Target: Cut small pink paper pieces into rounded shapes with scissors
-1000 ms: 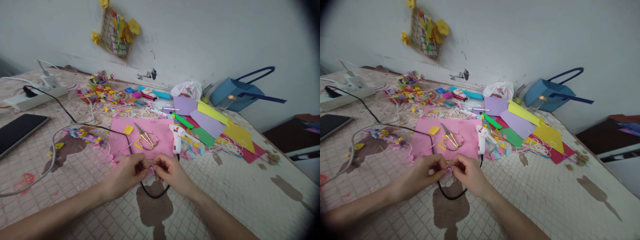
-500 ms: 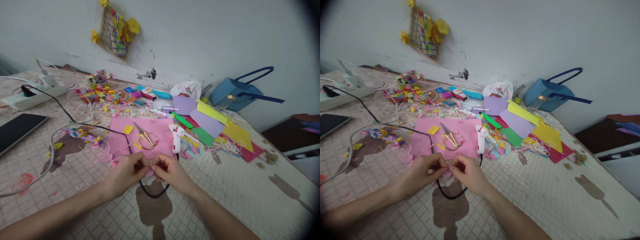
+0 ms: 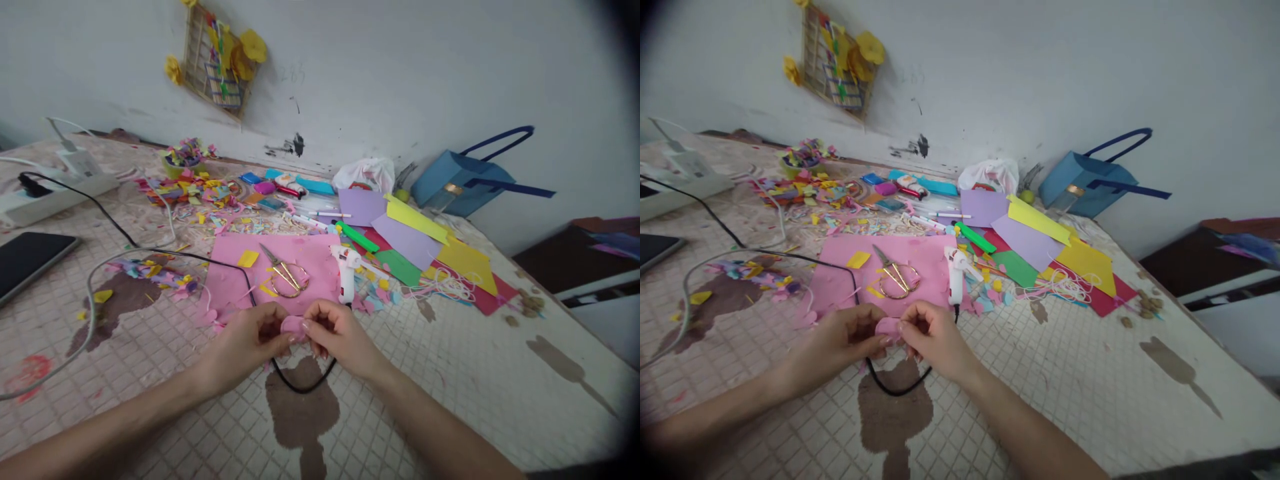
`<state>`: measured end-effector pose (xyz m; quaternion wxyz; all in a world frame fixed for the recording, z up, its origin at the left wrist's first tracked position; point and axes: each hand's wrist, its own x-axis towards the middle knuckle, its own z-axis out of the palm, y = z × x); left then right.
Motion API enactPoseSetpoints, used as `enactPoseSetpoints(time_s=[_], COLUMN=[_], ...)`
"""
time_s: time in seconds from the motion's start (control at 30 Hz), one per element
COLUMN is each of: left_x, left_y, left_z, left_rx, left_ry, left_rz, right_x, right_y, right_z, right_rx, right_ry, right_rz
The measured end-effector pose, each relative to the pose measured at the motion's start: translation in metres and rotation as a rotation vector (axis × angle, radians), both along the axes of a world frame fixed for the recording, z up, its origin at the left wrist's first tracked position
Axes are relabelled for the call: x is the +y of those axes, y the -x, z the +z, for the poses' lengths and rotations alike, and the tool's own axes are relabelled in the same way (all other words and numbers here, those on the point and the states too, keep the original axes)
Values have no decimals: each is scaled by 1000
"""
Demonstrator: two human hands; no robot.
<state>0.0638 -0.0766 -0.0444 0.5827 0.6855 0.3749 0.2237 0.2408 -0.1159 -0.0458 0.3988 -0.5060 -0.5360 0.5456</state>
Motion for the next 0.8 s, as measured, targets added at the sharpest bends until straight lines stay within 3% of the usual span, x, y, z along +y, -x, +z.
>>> enactPoseSetpoints(time_s=[0.17, 0.43, 0.67, 0.8], left_x=[0, -2, 0, -1], left_y=[1, 1, 3, 3], left_z=[0, 2, 5, 7], left_rx=[-35, 16, -66, -8], left_ry=[139, 80, -170, -242], left_rz=[-30, 10, 172, 109], right_x=[-1, -1, 0, 0], right_y=[0, 0, 3, 3], right_z=[2, 0, 2, 2], right_rx=[22, 18, 58, 48], right_ry=[32, 56, 32, 35], right_rz=[30, 73, -63, -75])
